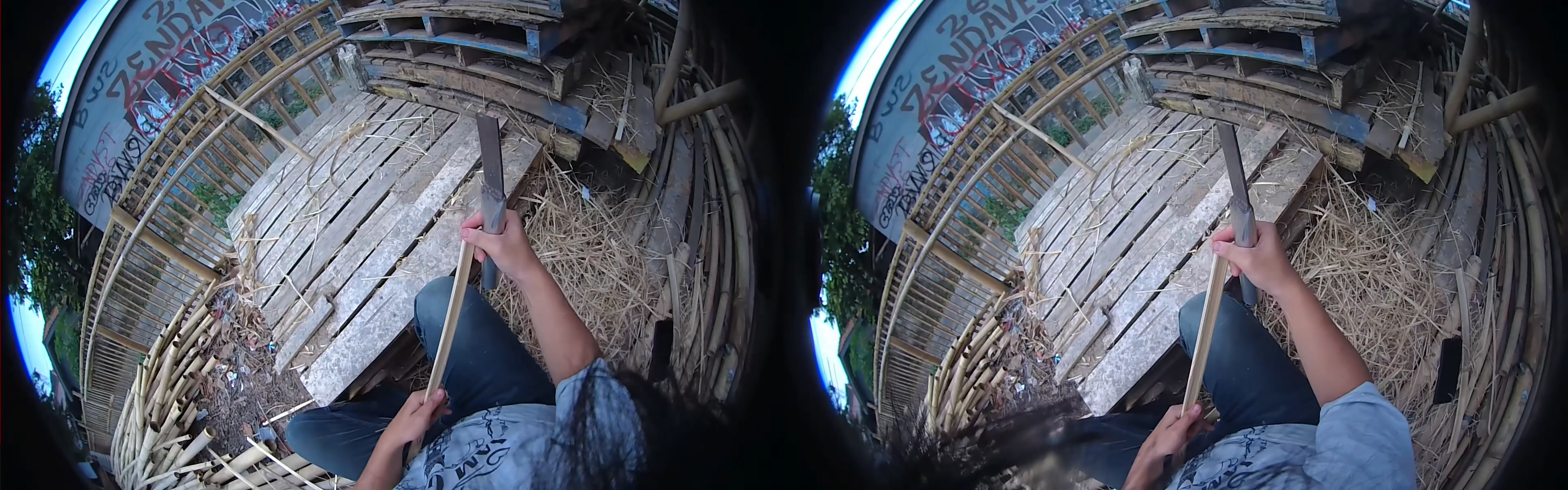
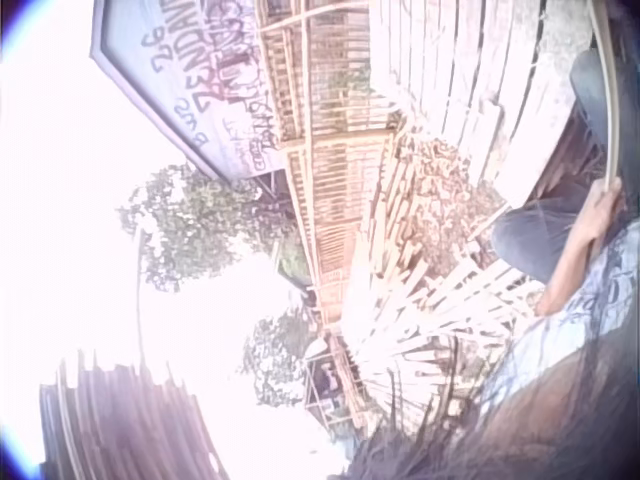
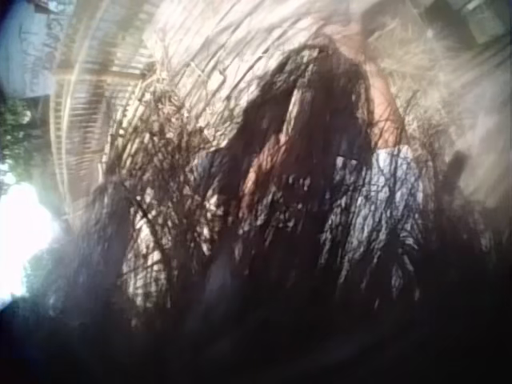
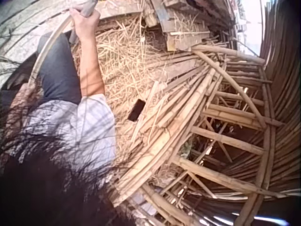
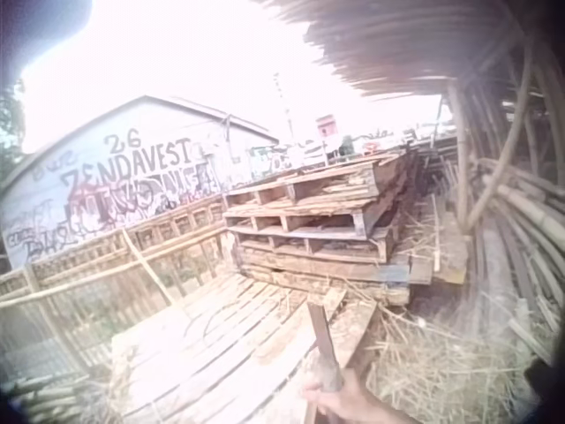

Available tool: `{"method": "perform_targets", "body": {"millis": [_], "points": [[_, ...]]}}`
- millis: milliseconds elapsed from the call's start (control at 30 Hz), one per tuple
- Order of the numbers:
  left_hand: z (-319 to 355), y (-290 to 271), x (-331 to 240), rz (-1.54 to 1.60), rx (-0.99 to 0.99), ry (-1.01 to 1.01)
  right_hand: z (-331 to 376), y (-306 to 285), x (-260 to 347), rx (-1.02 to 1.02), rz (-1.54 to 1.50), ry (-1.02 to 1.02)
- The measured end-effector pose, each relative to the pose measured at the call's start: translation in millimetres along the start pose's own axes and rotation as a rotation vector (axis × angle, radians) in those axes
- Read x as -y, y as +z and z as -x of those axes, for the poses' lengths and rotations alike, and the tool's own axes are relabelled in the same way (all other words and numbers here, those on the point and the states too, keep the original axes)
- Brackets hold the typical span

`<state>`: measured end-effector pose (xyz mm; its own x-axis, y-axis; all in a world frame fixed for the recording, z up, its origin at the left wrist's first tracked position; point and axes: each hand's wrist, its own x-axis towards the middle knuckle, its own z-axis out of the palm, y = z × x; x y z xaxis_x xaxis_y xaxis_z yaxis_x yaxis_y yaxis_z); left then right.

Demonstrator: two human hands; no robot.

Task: The person whittles and scrapes a strip of bamboo using a cleaver.

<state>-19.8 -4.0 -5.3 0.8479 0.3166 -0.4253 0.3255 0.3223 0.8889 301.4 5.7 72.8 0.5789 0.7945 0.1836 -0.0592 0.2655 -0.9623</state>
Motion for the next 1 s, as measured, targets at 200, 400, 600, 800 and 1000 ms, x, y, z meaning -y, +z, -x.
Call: {"method": "perform_targets", "body": {"millis": [200, 400, 600, 800, 1000], "points": [[-16, 4, 1, 0.021, 0.037, -0.135, 12, -42, -22, -0.207, 0.053, 0.057], [-13, -24, -3, 0.086, -0.075, -0.066, 2, -77, -36, -0.521, 0.192, 0.108], [-28, -28, -27, 0.137, -0.023, -0.132, 19, -77, -71, -0.442, 0.449, 0.311], [-46, -48, -62, 0.301, 0.127, -0.040, 21, -38, -76, -0.263, 0.184, 0.322], [-62, -64, -80, 0.555, 0.204, -0.108, 17, 4, -38, -0.006, 0.206, 0.310]]}}
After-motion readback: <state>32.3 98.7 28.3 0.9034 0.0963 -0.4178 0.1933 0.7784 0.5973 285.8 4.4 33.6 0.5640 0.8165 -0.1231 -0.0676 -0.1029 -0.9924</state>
